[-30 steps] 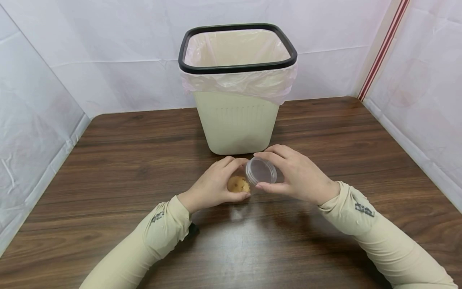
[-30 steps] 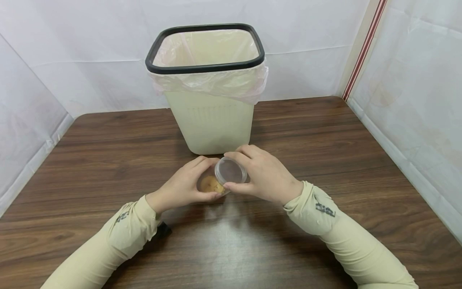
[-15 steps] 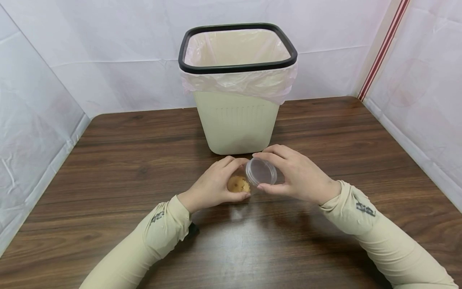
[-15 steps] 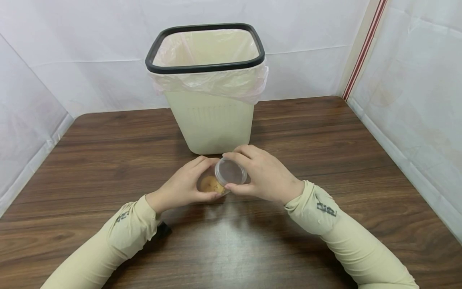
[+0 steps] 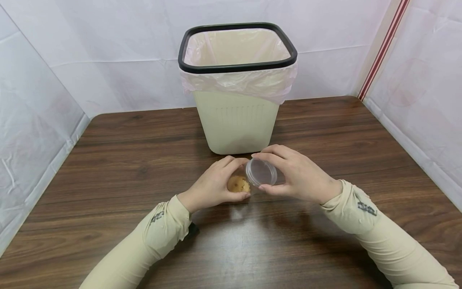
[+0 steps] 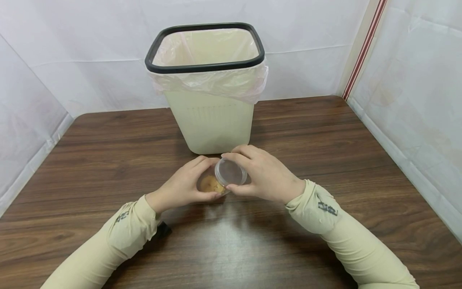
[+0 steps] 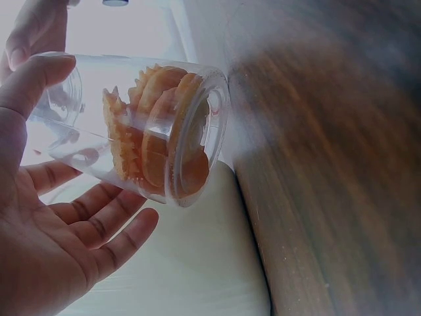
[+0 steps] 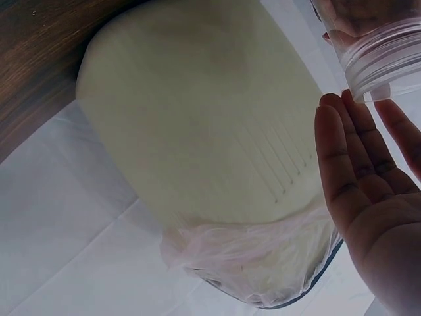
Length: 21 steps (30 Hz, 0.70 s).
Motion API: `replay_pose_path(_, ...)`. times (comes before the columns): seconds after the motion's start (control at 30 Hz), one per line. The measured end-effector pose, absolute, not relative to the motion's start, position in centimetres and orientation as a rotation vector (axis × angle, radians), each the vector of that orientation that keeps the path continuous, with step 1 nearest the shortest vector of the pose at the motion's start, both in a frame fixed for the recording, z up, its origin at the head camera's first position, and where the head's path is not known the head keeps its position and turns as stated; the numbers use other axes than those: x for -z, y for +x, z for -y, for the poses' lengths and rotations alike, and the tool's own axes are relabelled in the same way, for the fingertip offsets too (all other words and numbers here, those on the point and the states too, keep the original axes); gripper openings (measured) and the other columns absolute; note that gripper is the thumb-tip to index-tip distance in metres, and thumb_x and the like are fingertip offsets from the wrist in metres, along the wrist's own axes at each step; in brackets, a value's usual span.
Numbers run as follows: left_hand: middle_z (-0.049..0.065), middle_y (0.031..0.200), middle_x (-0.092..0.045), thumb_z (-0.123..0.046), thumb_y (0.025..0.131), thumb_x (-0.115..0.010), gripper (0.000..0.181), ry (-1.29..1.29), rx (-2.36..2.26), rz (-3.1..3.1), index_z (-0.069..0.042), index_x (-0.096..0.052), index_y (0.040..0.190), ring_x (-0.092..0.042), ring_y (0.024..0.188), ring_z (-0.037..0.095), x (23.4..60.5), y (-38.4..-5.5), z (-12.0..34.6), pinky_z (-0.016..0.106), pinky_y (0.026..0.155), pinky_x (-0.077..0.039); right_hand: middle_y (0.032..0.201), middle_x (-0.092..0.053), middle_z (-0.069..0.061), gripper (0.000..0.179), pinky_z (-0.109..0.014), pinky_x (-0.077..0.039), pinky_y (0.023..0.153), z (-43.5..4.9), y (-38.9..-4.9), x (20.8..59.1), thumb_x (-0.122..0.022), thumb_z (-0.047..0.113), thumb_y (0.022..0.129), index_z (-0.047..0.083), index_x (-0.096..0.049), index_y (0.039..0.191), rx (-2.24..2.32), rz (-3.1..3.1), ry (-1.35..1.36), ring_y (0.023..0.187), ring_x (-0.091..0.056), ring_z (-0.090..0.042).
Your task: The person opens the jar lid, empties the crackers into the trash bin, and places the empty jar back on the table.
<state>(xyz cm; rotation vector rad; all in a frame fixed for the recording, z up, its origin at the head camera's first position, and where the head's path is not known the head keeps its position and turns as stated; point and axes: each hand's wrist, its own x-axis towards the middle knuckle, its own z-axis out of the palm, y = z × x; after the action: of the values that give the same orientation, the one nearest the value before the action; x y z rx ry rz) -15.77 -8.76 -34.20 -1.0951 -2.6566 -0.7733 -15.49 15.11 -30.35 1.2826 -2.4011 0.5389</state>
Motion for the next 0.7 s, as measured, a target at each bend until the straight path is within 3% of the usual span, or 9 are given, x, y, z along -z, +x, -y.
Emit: replay_pose_path(0.7,0.005,0.112,-0.061,-0.037,0.075,-0.079,0.067,-1.124,0.764,2.64,-0.012,-0.052,0.132,-0.059,0.1,0.019,34.26,-15.83,8.72,0.036,0.088,-0.048,0.119,-0.06,-0.008,0.061,-0.037,-0.051,0.088,-15.34,-15.66,30.25,-0.081,0.026,0.072,0.008,-0.059,0.126,-0.532,2.368,1.349,0.104,-0.061,-0.021)
